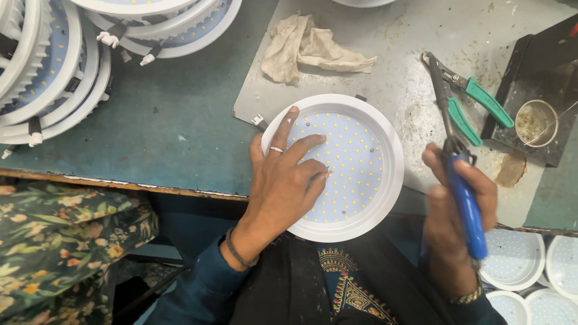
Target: The person uses a soldering iron to attach wires to the center of circular LED light modules. They repeatedly dip the soldering iron into a solder pot, apply solder to the connection points, and then place the finished modules into a stack.
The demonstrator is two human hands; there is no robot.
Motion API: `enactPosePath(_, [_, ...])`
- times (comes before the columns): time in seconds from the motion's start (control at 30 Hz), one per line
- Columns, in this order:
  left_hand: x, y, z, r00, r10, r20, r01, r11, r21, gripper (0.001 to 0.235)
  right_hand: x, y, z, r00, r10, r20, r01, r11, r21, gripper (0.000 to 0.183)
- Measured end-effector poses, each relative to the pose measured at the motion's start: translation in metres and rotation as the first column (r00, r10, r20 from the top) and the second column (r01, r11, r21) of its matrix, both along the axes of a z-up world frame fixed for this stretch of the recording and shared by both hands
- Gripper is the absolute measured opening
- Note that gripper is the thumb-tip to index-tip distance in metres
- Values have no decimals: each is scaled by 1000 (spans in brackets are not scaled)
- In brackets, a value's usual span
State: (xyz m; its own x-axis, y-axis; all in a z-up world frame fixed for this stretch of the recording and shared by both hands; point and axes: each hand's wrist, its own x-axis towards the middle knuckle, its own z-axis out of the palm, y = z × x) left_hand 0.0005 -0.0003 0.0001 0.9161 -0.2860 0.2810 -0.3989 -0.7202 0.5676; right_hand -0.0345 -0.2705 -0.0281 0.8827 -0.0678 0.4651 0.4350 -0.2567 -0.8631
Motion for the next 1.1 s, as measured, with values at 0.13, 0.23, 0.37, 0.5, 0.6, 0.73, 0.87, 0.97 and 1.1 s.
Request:
enactPosePath(0.13, [1, 0, 0, 1000, 6, -20, -6, 1000, -3, 7, -7, -21, -4, 988, -90, 129, 102, 991, -90, 58])
enactPosePath(0.23, [2, 0, 1, 1000, 7, -27, -7, 1000, -16, 8, -17, -33, -10, 986, -90, 137, 82, 995, 64, 59])
enactPosePath(0.37, [3, 1, 1, 1000, -3, -31, 2, 999, -32, 10, -32, -40, -17, 996, -83, 11, 77, 956, 283, 38])
enactPosePath(0.5, [4, -1, 1, 999, 6, -39, -7, 999, -42, 8, -37, -37, -23, 988, -156, -14, 156, 977, 148, 26])
enactPosePath(0.6, [4, -2, 1, 998, 12, -54, -15, 999, -45, 8, -37, -30, -24, 988, -112, -108, 136, 958, 253, 24])
enactPosePath(0.73, [6, -2, 1, 998, 11, -58, -14, 998, -55, 6, -33, -21, -17, 982, -28, -186, 93, 933, 349, 26])
enactPosePath(0.87, [6, -2, 1, 998, 12, -68, -16, 998, -66, 5, -29, -16, -5, 977, -12, -215, 79, 948, 308, 26])
enactPosePath(0.97, [6, -2, 1, 997, 9, -71, -13, 998, -60, 5, -28, -15, 1, 975, -10, -222, 67, 966, 249, 28])
enactPosePath(1.1, [7, -2, 0, 998, 10, -67, -15, 997, -75, 5, -28, -19, 2, 984, -79, -160, 113, 969, 218, 32])
